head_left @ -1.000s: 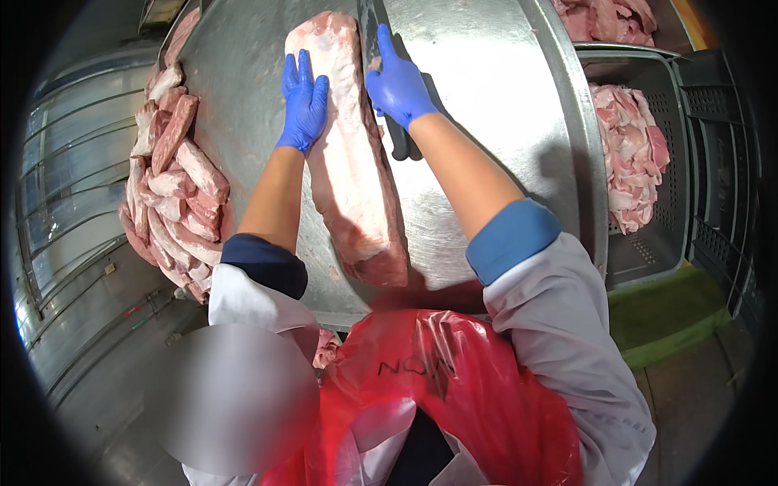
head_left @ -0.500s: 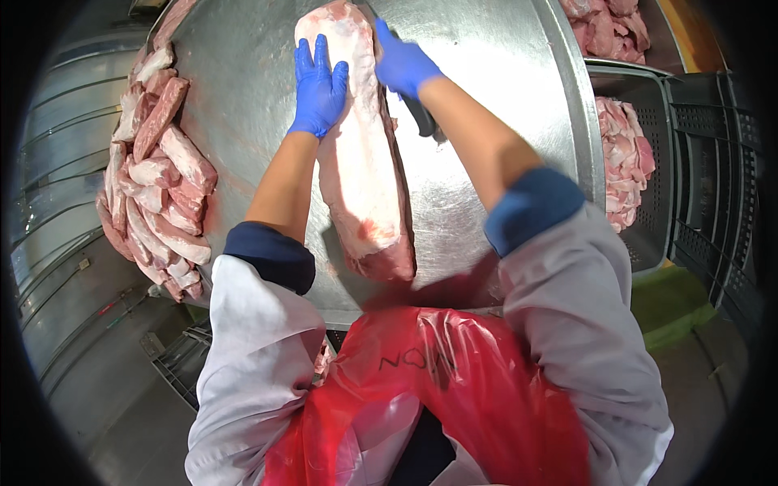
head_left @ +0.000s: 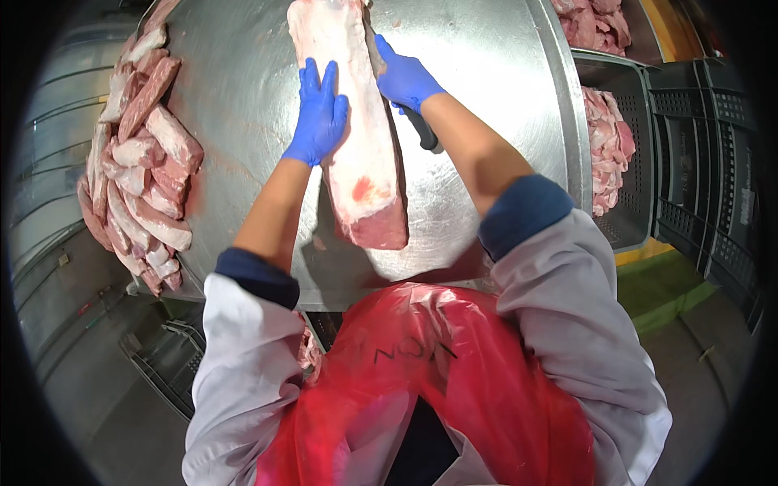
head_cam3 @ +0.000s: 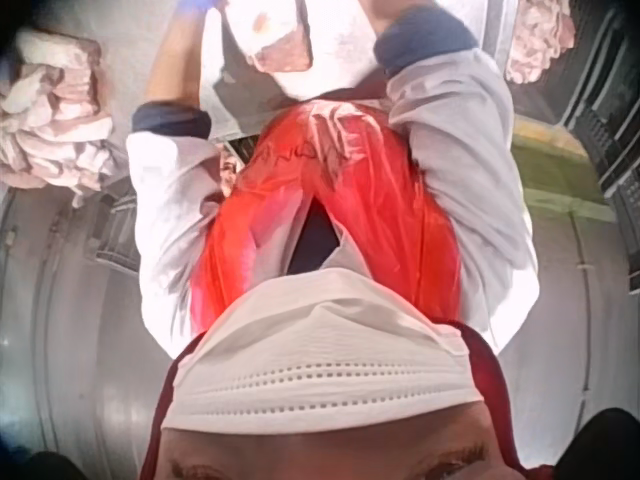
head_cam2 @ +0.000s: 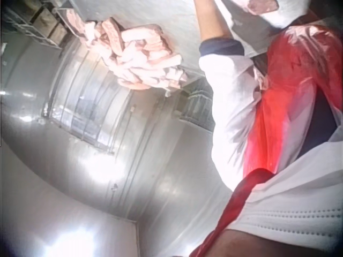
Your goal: The person cuts large pieces of raw meat on a stainless steel table using a knife. They trim fat and separate portions, placing trimmed pieces into a nearby bin while stacking cut meat on the table.
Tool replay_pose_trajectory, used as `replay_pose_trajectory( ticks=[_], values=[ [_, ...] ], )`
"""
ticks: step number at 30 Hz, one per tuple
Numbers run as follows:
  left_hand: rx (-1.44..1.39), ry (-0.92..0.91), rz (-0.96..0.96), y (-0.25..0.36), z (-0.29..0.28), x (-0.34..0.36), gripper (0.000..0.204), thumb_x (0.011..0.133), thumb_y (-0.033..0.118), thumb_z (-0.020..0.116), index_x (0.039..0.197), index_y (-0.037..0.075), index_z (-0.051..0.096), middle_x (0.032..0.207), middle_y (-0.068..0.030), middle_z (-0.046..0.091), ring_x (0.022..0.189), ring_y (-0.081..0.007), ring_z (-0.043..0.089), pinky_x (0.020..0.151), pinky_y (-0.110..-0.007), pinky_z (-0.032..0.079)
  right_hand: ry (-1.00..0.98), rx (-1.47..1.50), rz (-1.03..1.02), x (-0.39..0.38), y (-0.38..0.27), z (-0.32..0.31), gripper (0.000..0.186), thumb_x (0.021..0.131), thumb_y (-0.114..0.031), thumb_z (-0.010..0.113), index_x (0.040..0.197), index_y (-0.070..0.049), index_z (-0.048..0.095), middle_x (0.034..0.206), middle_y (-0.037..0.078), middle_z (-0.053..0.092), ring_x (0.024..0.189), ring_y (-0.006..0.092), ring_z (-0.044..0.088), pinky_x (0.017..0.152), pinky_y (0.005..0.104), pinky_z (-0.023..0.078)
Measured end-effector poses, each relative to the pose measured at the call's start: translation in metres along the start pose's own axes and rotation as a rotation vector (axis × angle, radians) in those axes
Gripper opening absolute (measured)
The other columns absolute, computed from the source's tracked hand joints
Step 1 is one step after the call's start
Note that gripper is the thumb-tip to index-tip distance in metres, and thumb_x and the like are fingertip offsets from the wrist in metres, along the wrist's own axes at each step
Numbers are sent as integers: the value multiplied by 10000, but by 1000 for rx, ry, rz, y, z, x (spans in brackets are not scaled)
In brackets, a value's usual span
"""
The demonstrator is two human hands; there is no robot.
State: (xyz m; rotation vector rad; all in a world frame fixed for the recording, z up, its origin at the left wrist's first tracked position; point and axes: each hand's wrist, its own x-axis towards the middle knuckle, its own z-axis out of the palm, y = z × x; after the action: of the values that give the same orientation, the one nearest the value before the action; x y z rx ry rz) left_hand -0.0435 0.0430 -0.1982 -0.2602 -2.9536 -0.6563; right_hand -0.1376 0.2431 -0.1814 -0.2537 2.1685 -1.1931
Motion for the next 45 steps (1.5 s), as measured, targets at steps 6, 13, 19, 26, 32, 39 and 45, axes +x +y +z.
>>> replay_pose_trajectory(
  ticks=[6,13,19,26,32,39,45],
  values=[
    [-27,104,-16,-9,6,-15,630,977,244,464,1543,25,299,1582,-383,92,1448,-582,128,1199,-567,150,-73,-114,-28,-91,26,35,680,1005,-247,379,1608,-188,70,803,220,667,592,283,647,629,392,572],
    [106,-103,-161,40,2,-39,683,984,338,456,1582,99,230,1612,-333,66,1475,-543,111,1187,-613,153,-155,-34,-11,-305,82,83,672,997,-183,433,1589,-116,123,707,295,630,615,425,642,655,508,503],
    [306,-438,-658,156,-17,-27,1244,731,580,765,1592,54,37,1609,-321,80,1431,-507,288,1074,-670,348,-68,-101,-9,-461,135,64,782,943,-156,542,1607,-228,137,770,231,645,615,330,624,665,404,515],
    [-947,-318,-517,25,-39,-41,614,719,239,736,1240,-48,584,1122,-211,678,982,-323,681,919,-415,552,346,343,190,-509,163,33,864,872,-80,552,1616,-258,149,767,56,637,637,115,568,615,295,510],
    [-993,-342,-777,-48,-32,-74,402,815,199,592,1144,-22,663,1050,-161,711,897,-281,694,869,-379,551,321,506,306,-479,162,23,841,905,29,474,1621,-248,133,732,23,561,550,74,513,476,235,457],
    [-159,44,-532,15,-39,18,642,795,399,672,1232,-70,630,1160,-321,659,1140,-412,641,980,-422,495,271,201,31,-382,167,-35,820,928,-15,516,1618,-256,145,744,38,598,546,94,549,523,274,497],
    [-139,43,-620,-25,-35,46,421,809,273,698,1054,-69,700,950,-192,736,873,-260,703,786,-376,535,151,249,-87,-272,112,-40,792,945,-202,539,1618,-234,122,633,49,567,537,105,545,540,301,493]
  ],
)
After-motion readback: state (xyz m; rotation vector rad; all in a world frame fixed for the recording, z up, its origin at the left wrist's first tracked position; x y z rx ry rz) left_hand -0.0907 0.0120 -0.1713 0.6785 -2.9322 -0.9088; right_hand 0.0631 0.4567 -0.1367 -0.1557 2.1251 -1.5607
